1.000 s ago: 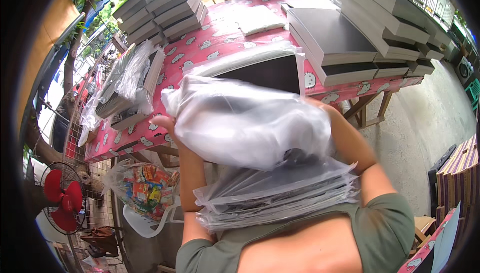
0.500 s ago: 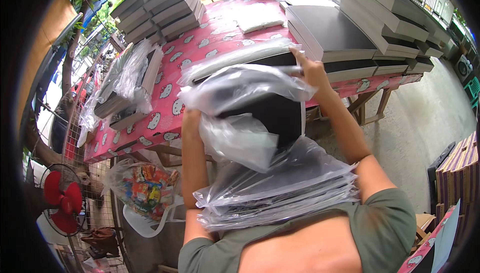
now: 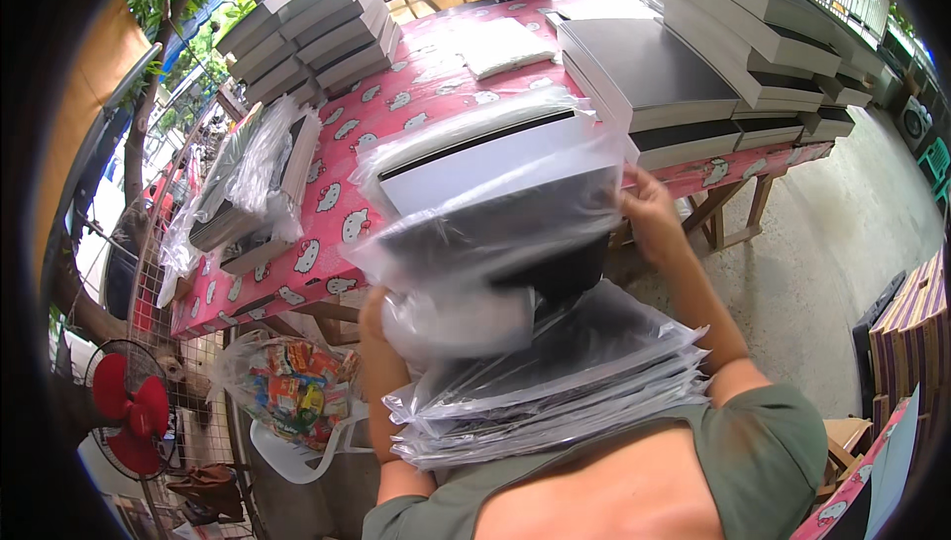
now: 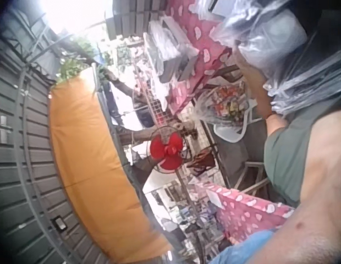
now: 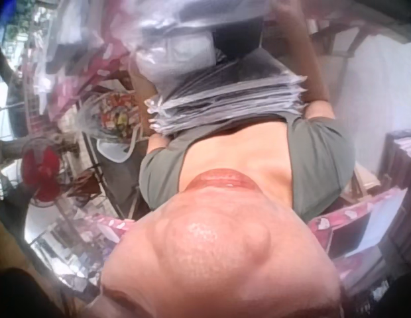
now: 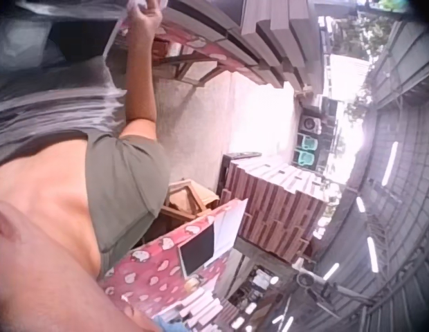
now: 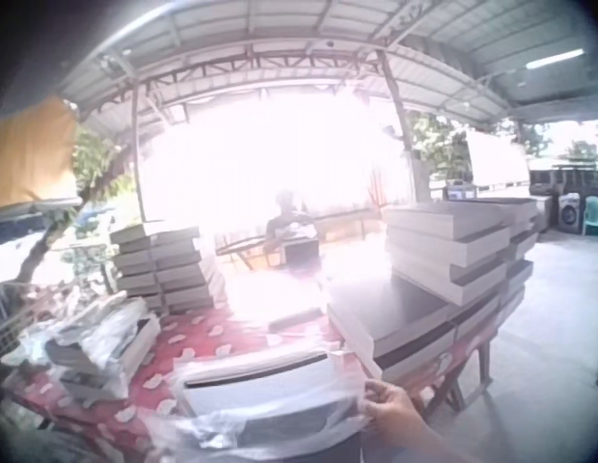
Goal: The person places books into plastic sleeves and stacks the items on a table.
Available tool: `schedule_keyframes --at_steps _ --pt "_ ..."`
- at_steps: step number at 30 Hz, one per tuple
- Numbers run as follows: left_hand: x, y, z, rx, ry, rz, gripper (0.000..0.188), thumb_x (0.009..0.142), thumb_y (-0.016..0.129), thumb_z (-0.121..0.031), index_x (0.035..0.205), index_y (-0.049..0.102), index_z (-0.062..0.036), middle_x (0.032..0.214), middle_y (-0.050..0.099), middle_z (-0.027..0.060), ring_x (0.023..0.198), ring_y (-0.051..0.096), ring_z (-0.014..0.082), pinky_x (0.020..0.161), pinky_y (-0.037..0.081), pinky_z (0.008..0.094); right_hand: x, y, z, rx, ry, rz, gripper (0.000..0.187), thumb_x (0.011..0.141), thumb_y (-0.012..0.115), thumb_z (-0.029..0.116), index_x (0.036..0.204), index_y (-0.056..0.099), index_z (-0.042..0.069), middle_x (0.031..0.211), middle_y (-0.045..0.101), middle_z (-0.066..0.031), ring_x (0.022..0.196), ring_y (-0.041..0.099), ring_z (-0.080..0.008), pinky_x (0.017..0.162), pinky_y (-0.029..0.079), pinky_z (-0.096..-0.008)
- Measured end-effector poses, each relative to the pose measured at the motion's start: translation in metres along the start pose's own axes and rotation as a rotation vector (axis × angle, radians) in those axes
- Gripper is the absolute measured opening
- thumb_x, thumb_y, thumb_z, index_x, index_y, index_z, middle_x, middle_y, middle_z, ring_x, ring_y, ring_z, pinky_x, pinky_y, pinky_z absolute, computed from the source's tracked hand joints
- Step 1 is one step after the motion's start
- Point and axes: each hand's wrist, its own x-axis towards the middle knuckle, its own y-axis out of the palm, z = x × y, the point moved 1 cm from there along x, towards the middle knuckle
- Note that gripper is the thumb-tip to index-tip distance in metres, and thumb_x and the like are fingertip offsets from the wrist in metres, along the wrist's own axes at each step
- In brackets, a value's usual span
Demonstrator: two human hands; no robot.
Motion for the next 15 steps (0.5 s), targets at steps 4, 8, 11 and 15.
schedule_keyframes --at_steps 4,8,11,15 --pt "-0.019 -0.042 0.080 0.188 -0.008 -0.198 0.039 0.079 0.048 -0.033 0.100 0.056 -0.0003 0.092 0.059 0.0117 0.078 0.057 0.0235 0.072 0.045 0.0332 -0.035 -0.085 -0.144 -0.083 0.516 -0.132 0.039 0.069 0.066 0.013 0.102 0.050 -0.001 0.085 0.059 -0.0118 0.074 0.057 -0.0137 0.065 0.045 -0.0267" --pt "-0.024 -0.081 0.107 0.318 0.057 -0.416 0.046 0.079 0.048 -0.039 0.101 0.056 -0.0002 0.093 0.059 0.0123 0.079 0.057 0.0241 0.072 0.046 0.0333 -0.072 -0.129 -0.246 -0.423 0.468 -0.164 0.035 0.071 0.065 0.016 0.099 0.051 -0.001 0.085 0.059 -0.0102 0.074 0.057 -0.0160 0.067 0.046 -0.0293" --pt "-0.026 -0.105 0.095 0.348 0.149 -0.560 0.050 0.078 0.047 -0.044 0.102 0.056 -0.0002 0.093 0.059 0.0127 0.079 0.057 0.0246 0.071 0.046 0.0334 -0.064 -0.123 -0.232 -0.483 0.471 -0.097 0.035 0.070 0.067 0.017 0.096 0.053 -0.002 0.085 0.060 -0.0105 0.075 0.058 -0.0171 0.069 0.046 -0.0293" --pt "-0.007 -0.132 0.052 0.401 0.342 -0.768 0.057 0.078 0.047 -0.050 0.103 0.056 -0.0001 0.094 0.059 0.0133 0.080 0.057 0.0252 0.071 0.046 0.0335 -0.055 -0.135 -0.204 -0.659 0.393 0.055 0.038 0.065 0.071 0.020 0.091 0.054 -0.002 0.082 0.060 -0.0114 0.075 0.058 -0.0181 0.068 0.046 -0.0292"
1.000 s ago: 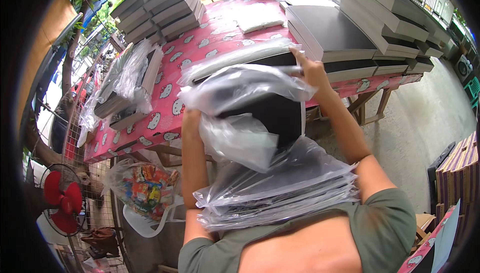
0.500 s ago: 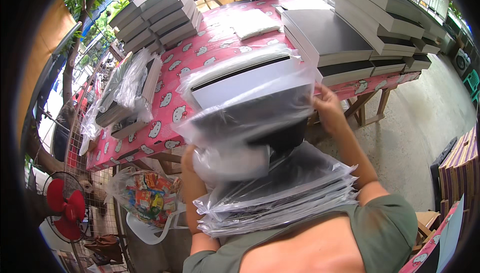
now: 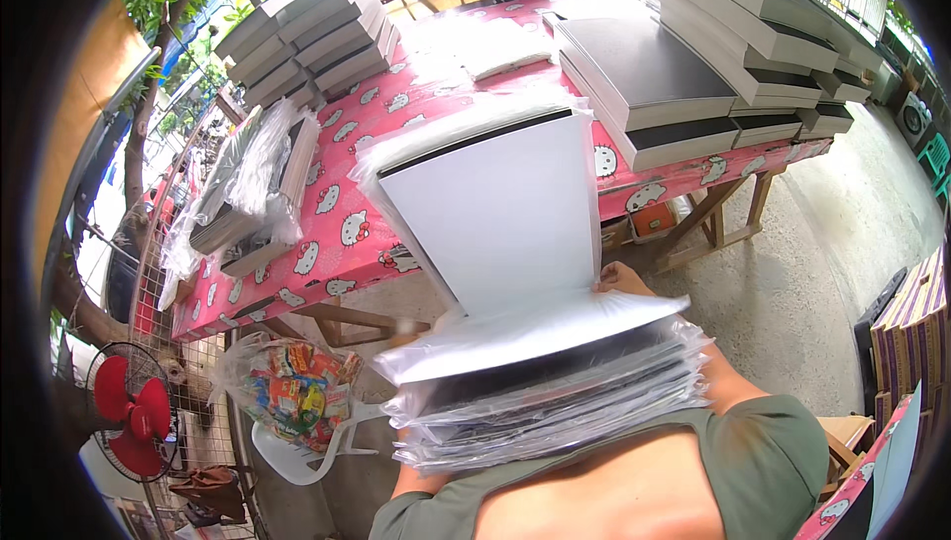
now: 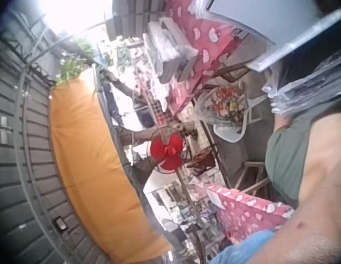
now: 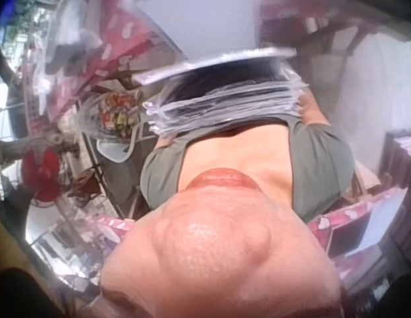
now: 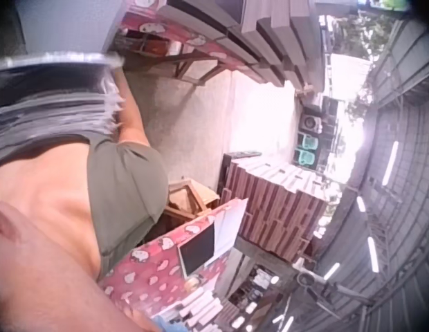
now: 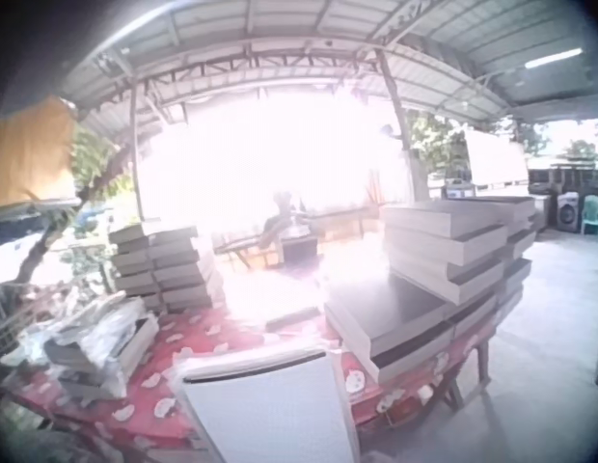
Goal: The person places books into plastic sleeves and stacks the items on a table.
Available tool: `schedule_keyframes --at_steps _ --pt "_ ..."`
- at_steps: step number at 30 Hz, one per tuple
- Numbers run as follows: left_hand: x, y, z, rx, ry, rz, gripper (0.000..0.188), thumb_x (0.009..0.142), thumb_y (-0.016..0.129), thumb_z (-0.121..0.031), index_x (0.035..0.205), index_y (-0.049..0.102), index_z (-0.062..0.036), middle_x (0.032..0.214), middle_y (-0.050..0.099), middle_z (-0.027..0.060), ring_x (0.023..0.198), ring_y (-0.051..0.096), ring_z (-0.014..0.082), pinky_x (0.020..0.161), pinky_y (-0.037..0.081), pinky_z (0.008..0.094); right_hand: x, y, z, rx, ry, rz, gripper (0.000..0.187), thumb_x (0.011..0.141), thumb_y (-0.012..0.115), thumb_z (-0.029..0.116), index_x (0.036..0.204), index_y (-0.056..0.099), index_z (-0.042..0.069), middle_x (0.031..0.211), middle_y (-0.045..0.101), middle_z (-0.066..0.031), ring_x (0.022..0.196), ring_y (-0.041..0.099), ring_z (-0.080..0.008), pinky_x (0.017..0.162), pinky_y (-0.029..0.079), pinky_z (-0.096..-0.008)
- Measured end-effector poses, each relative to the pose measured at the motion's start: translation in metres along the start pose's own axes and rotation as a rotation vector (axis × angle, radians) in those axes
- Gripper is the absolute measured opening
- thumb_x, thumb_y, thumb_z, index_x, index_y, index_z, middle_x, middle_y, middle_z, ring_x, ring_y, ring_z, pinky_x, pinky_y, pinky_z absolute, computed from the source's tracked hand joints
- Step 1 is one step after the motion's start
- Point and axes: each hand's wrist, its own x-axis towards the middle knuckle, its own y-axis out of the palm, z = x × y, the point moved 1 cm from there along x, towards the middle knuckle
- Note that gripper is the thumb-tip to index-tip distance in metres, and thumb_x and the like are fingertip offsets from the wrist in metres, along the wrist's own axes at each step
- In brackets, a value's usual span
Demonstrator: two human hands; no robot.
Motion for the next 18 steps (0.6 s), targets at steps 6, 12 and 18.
schedule_keyframes --at_steps 6,12,18 --pt "0.089 -0.061 -0.147 0.199 0.227 -0.669 0.067 0.077 0.046 -0.060 0.104 0.056 0.0000 0.094 0.058 0.0142 0.081 0.057 0.0261 0.070 0.047 0.0336 0.005 -0.051 0.009 -0.252 -0.110 -0.298 0.035 0.065 0.067 0.014 0.094 0.051 0.000 0.073 0.058 -0.0087 0.063 0.057 -0.0162 0.055 0.045 -0.0282" --pt "-0.046 0.114 -0.236 0.013 0.295 1.049 0.058 0.087 0.032 -0.053 0.117 0.048 -0.0055 0.058 0.051 -0.0017 0.049 0.045 0.0029 0.047 0.040 0.0171 -0.032 -0.048 0.329 0.349 -0.783 0.339 0.062 0.071 0.069 0.028 0.121 0.039 0.005 0.096 0.055 -0.0077 0.085 0.051 -0.0138 0.074 0.040 -0.0270" --pt "-0.143 0.205 -0.241 -0.211 0.648 0.922 0.052 0.076 0.058 -0.049 0.094 0.056 -0.0006 0.073 0.053 -0.0001 0.063 0.049 0.0075 0.053 0.041 0.0221 -0.042 0.050 0.396 0.113 -0.814 0.297 0.032 0.070 0.071 0.014 0.094 0.056 0.000 0.086 0.059 -0.0026 0.076 0.051 -0.0075 0.065 0.040 -0.0203"
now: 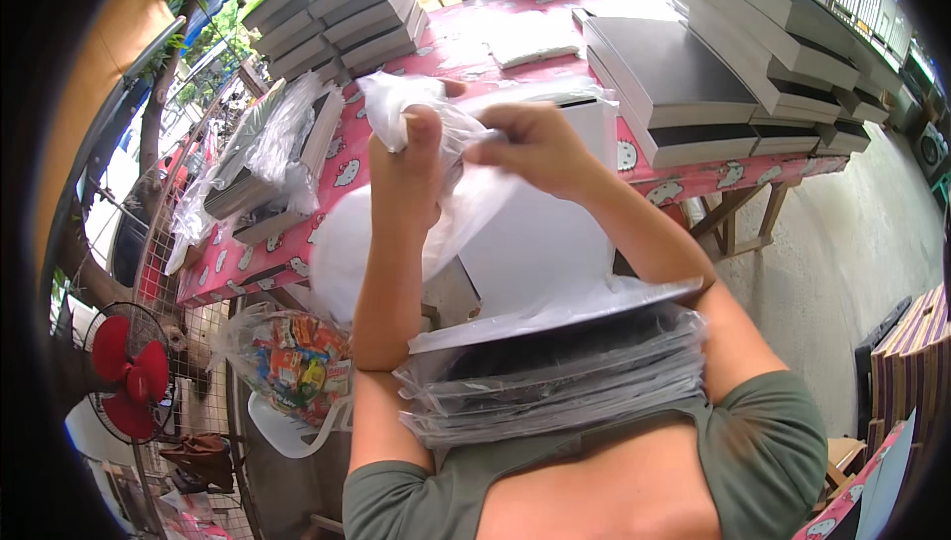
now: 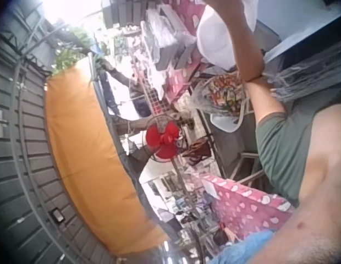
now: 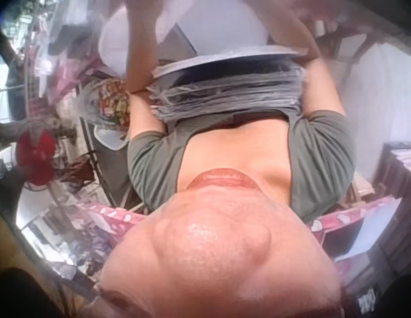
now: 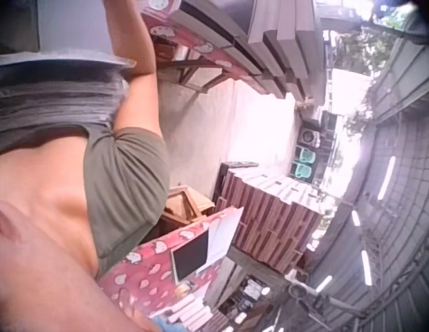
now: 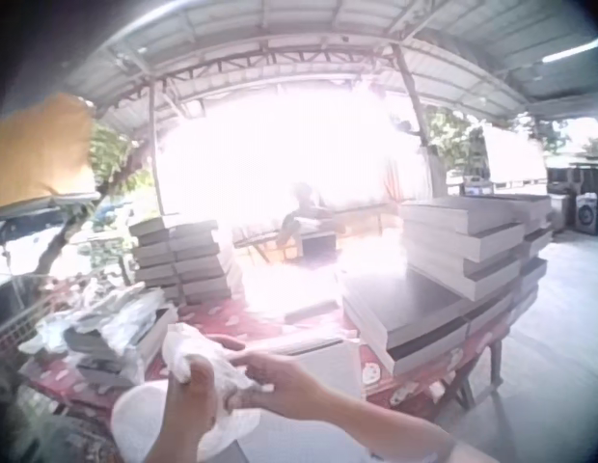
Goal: The person places books into plastic sleeves and stacks the items on a table.
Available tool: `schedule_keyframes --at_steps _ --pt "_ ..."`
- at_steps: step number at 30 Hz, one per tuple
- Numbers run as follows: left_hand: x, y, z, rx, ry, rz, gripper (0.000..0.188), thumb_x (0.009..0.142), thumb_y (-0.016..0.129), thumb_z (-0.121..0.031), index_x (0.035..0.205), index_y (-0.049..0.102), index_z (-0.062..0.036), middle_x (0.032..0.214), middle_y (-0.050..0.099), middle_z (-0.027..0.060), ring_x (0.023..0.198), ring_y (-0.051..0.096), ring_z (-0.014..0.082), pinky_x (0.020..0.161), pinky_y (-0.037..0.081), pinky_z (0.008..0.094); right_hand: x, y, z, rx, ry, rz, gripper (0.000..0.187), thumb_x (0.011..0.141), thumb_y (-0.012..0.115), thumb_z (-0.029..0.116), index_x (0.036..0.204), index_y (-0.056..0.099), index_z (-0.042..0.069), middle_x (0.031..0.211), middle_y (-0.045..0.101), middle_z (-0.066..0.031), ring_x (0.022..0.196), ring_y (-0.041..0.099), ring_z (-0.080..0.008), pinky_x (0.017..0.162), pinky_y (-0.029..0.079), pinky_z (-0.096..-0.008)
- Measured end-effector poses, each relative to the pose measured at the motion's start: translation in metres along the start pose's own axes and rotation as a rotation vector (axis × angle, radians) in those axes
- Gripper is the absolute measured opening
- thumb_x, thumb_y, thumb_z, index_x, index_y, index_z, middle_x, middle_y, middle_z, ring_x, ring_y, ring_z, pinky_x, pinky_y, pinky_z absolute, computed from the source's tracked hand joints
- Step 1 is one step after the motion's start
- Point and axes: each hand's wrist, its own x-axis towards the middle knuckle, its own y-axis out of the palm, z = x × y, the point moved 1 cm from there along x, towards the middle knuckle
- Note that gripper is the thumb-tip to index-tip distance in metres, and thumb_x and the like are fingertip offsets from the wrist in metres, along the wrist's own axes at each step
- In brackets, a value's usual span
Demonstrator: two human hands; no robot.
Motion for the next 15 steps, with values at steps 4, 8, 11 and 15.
schedule_keyframes --at_steps 4,8,11,15 --pt "-0.018 -0.022 0.014 -0.060 -0.250 0.009 0.032 0.067 0.075 -0.012 0.089 0.055 -0.0016 0.074 0.055 0.0001 0.064 0.051 0.0076 0.054 0.041 0.0213 -0.008 -0.020 0.000 -0.227 -0.185 -0.334 0.011 0.070 0.069 0.009 0.071 0.063 0.001 0.063 0.055 0.0023 0.057 0.044 -0.0030 0.050 0.034 -0.0189" --pt "-0.013 -0.010 0.029 0.084 -0.020 -0.233 0.022 0.076 0.066 -0.014 0.090 0.054 -0.0018 0.081 0.059 0.0053 0.067 0.055 0.0106 0.060 0.044 0.0242 -0.015 -0.016 -0.006 -0.278 -0.355 -0.447 0.010 0.070 0.069 0.008 0.072 0.062 0.001 0.066 0.056 -0.0004 0.060 0.047 -0.0042 0.051 0.036 -0.0194" --pt "-0.014 0.005 0.035 -0.353 -0.096 -0.204 0.022 0.079 0.063 -0.019 0.090 0.054 -0.0026 0.086 0.060 0.0061 0.068 0.056 0.0121 0.059 0.046 0.0263 -0.021 -0.007 -0.005 -0.192 -0.150 -0.477 0.013 0.070 0.069 0.007 0.074 0.059 -0.001 0.064 0.054 -0.0005 0.060 0.047 -0.0060 0.053 0.037 -0.0206" --pt "-0.023 -0.005 0.057 -0.450 -0.347 -0.328 0.022 0.080 0.062 -0.023 0.090 0.052 -0.0062 0.078 0.054 0.0013 0.065 0.053 0.0121 0.051 0.046 0.0272 -0.024 -0.011 -0.003 -0.225 -0.239 -0.484 0.014 0.067 0.069 0.005 0.070 0.056 0.000 0.067 0.054 -0.0045 0.059 0.048 -0.0096 0.055 0.039 -0.0222"
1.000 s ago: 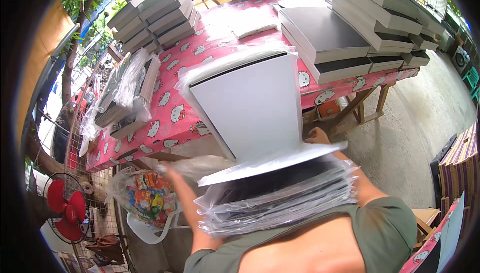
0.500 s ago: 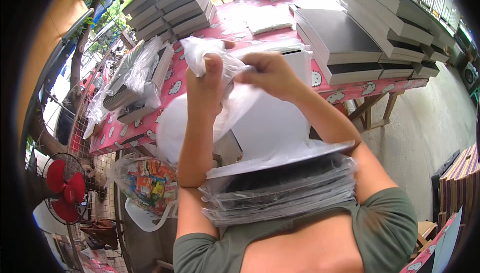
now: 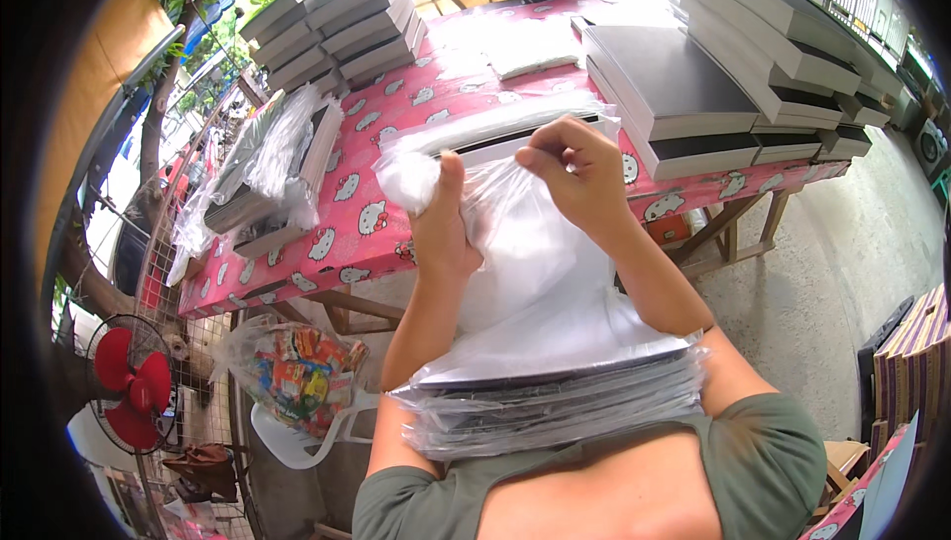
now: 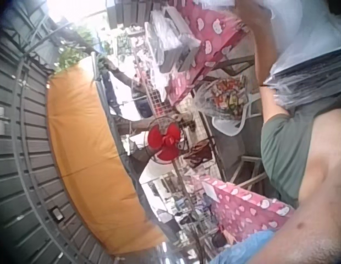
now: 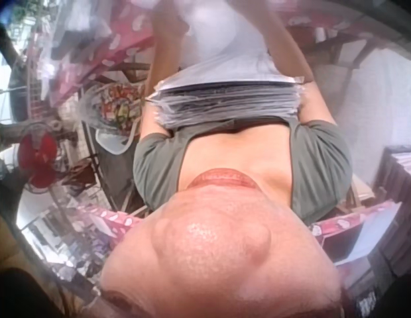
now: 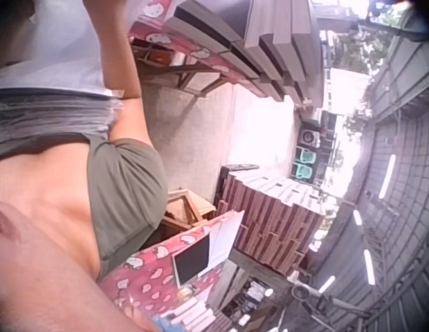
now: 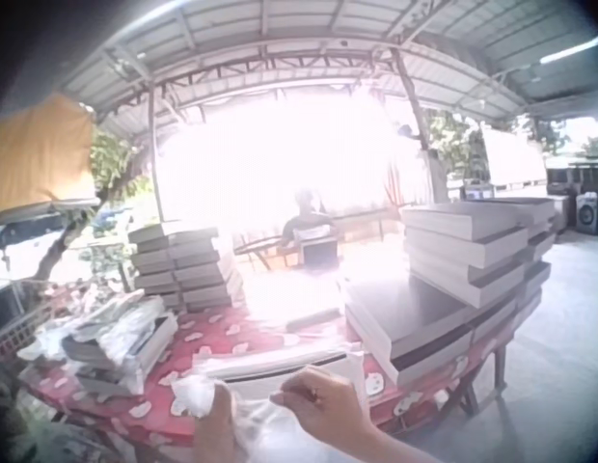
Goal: The person places books into plastic sleeves and stacks the items on a table.
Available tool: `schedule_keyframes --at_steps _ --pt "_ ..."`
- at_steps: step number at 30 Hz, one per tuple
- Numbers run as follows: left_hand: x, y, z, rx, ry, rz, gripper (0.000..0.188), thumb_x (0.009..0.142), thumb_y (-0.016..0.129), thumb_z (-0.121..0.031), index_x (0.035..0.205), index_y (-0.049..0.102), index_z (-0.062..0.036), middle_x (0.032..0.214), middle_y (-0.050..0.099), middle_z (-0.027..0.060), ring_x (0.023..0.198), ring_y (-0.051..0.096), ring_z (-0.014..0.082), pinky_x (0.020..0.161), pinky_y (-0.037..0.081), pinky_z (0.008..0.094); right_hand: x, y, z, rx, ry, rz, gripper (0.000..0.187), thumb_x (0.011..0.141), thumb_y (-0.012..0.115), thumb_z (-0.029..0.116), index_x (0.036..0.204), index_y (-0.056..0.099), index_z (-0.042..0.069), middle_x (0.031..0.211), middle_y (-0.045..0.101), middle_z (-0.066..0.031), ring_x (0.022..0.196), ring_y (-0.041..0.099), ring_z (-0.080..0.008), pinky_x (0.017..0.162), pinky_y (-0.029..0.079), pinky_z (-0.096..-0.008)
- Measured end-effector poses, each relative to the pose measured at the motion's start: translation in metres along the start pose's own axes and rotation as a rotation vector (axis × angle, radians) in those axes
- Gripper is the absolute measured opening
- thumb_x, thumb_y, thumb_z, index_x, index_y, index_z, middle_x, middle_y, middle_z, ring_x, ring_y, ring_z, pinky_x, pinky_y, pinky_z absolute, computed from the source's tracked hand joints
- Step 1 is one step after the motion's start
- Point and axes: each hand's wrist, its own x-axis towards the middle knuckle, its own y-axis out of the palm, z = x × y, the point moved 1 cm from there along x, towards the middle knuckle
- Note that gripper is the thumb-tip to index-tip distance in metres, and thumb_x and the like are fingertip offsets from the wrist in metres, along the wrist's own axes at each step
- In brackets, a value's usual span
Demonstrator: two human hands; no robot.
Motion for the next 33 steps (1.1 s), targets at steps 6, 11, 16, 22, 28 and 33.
schedule_keyframes --at_steps 6,11,16,22,28,33 --pt "-0.012 -0.016 -0.006 0.772 0.268 0.399 0.024 0.079 0.064 -0.027 0.088 0.053 -0.0075 0.069 0.050 -0.0026 0.061 0.049 0.0076 0.046 0.040 0.0236 -0.016 0.003 0.002 0.545 0.212 -0.010 0.012 0.077 0.063 0.008 0.079 0.053 0.003 0.070 0.050 0.0015 0.064 0.046 -0.0047 0.057 0.039 -0.0199" --pt "0.001 -0.021 -0.041 0.288 -0.065 0.187 0.024 0.077 0.065 -0.029 0.082 0.055 -0.0078 0.064 0.049 -0.0026 0.054 0.047 0.0069 0.044 0.036 0.0197 -0.022 -0.019 -0.017 0.321 0.183 1.111 0.012 0.079 0.062 0.016 0.076 0.062 0.004 0.069 0.062 -0.0055 0.057 0.053 -0.0100 0.055 0.044 -0.0221" --pt "-0.004 -0.071 -0.037 0.944 -0.179 0.596 0.035 0.074 0.064 -0.039 0.082 0.055 -0.0056 0.073 0.056 0.0020 0.058 0.052 0.0096 0.046 0.041 0.0235 -0.027 -0.059 -0.041 1.420 0.550 0.428 0.022 0.081 0.056 0.023 0.091 0.059 0.005 0.078 0.061 -0.0127 0.069 0.059 -0.0209 0.069 0.049 -0.0325" --pt "0.030 -0.152 -0.006 -0.340 -0.102 0.338 0.043 0.083 0.051 -0.041 0.101 0.055 -0.0024 0.080 0.059 0.0091 0.067 0.059 0.0150 0.065 0.051 0.0330 -0.054 -0.065 -0.087 0.521 0.527 0.980 0.024 0.075 0.065 0.020 0.088 0.062 0.001 0.084 0.062 -0.0101 0.079 0.057 -0.0170 0.073 0.046 -0.0314" --pt "0.055 -0.168 0.003 0.639 -0.022 0.867 0.038 0.076 0.064 -0.027 0.101 0.055 0.0007 0.069 0.057 0.0064 0.054 0.053 0.0108 0.049 0.046 0.0252 -0.063 -0.088 -0.097 0.636 0.572 0.587 0.017 0.079 0.056 0.010 0.089 0.060 -0.004 0.089 0.062 -0.0160 0.086 0.060 -0.0203 0.074 0.048 -0.0334" --pt "0.000 -0.115 -0.008 0.393 -0.287 0.416 0.052 0.075 0.061 -0.040 0.110 0.047 -0.0037 0.089 0.058 0.0079 0.078 0.058 0.0208 0.073 0.049 0.0342 -0.072 -0.093 -0.099 -0.122 0.545 0.592 0.023 0.085 0.048 0.017 0.093 0.055 -0.003 0.077 0.058 -0.0101 0.070 0.058 -0.0181 0.067 0.047 -0.0313"
